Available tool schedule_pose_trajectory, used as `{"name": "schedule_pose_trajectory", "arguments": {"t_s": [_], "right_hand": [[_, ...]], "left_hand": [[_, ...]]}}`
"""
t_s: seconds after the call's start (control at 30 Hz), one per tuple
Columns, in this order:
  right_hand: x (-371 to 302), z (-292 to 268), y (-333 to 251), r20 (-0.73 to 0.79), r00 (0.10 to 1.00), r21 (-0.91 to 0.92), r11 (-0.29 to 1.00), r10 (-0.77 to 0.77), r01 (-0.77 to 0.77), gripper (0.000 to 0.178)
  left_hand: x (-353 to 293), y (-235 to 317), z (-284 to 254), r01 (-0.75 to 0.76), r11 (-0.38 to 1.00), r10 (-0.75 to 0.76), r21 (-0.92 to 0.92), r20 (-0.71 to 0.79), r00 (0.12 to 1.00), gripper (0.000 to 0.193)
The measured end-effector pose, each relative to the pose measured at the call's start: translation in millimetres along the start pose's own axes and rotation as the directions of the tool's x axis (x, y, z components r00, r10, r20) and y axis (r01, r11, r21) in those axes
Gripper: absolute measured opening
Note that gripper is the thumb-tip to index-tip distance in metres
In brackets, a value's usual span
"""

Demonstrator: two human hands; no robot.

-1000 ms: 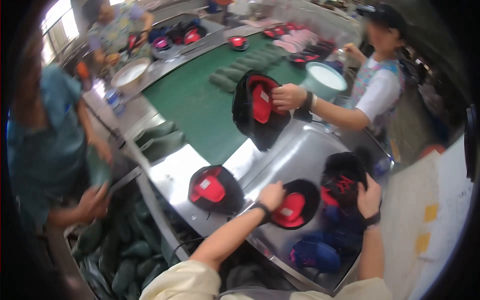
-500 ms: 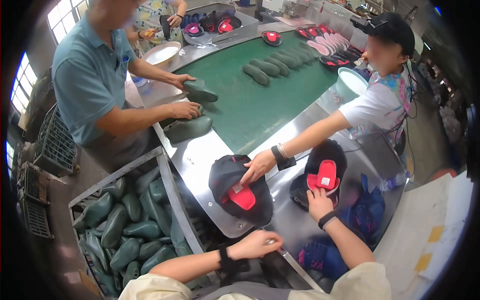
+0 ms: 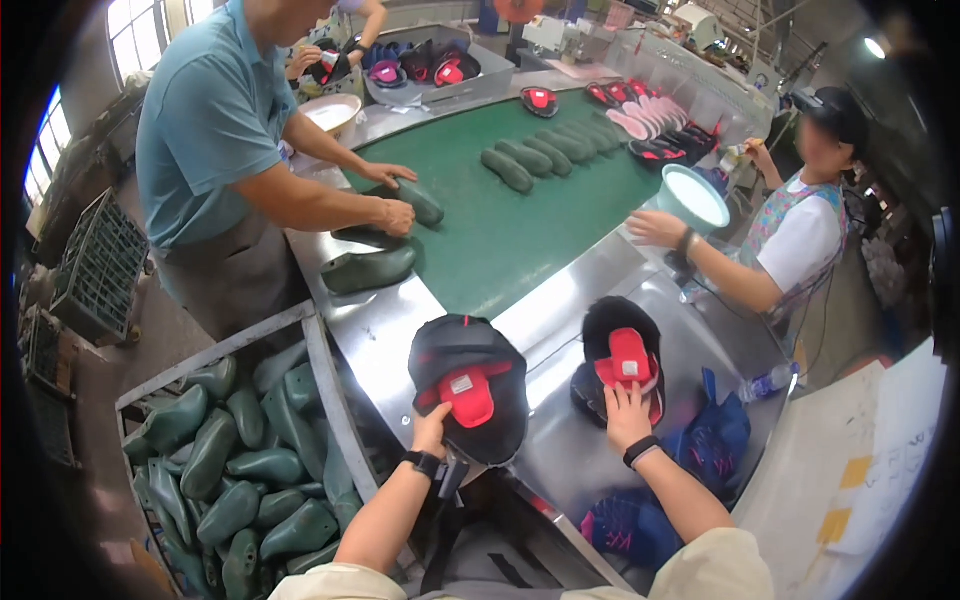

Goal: The recorder is unpacking shoe uppers from a large sack, organizing them on a table, and then bringing groups of uppers to a conveyor belt assembly line to be processed with lasts.

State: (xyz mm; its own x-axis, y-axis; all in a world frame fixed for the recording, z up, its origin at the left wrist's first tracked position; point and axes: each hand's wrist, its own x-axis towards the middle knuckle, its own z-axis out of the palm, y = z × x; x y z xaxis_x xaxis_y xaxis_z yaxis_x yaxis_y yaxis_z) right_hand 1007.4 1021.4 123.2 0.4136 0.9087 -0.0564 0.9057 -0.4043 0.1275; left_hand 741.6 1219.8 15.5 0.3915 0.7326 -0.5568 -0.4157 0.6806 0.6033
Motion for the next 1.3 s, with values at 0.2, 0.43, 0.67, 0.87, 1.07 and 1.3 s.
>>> {"name": "schedule_pose_trajectory", "arguments": {"t_s": [0.2, 0.43, 0.67, 0.87, 1.07, 1.3], "right_hand": [[99, -37, 34, 0.052, 0.998, 0.078, 0.996, 0.031, -0.035, 0.032], [170, -59, 64, 0.012, 0.99, -0.166, 0.976, 0.144, -0.14, 0.021], [153, -49, 64, -0.44, 0.889, -0.028, 0.991, -0.129, 0.13, 0.042], [99, -74, -5, -0.143, 0.929, 0.428, 0.825, -0.341, 0.368, 0.104], [41, -126, -145, -0.242, 0.969, 0.959, -0.138, 0.053, 0.247, 0.105], [-82, -165, -213, -0.238, 0.962, 0.965, -0.145, -0.137, 0.218, 0.054]], "left_hand": [[6, 39, 12, 0.293, 0.948, -0.313, 0.128, 0.186, 0.931, 0.035], [39, 43, 19, 0.182, 0.962, -0.209, 0.205, 0.121, 0.97, 0.038], [58, 23, 15, -0.138, 0.922, 0.146, 0.363, 0.008, 0.989, 0.043], [-17, 103, 36, -0.492, 0.773, 0.41, 0.401, 0.276, 0.869, 0.047], [-153, 177, 36, -0.754, 0.555, 0.474, 0.352, 0.611, 0.634, 0.045], [-249, 214, -54, -0.675, 0.7, 0.31, 0.232, 0.753, 0.58, 0.049]]}}
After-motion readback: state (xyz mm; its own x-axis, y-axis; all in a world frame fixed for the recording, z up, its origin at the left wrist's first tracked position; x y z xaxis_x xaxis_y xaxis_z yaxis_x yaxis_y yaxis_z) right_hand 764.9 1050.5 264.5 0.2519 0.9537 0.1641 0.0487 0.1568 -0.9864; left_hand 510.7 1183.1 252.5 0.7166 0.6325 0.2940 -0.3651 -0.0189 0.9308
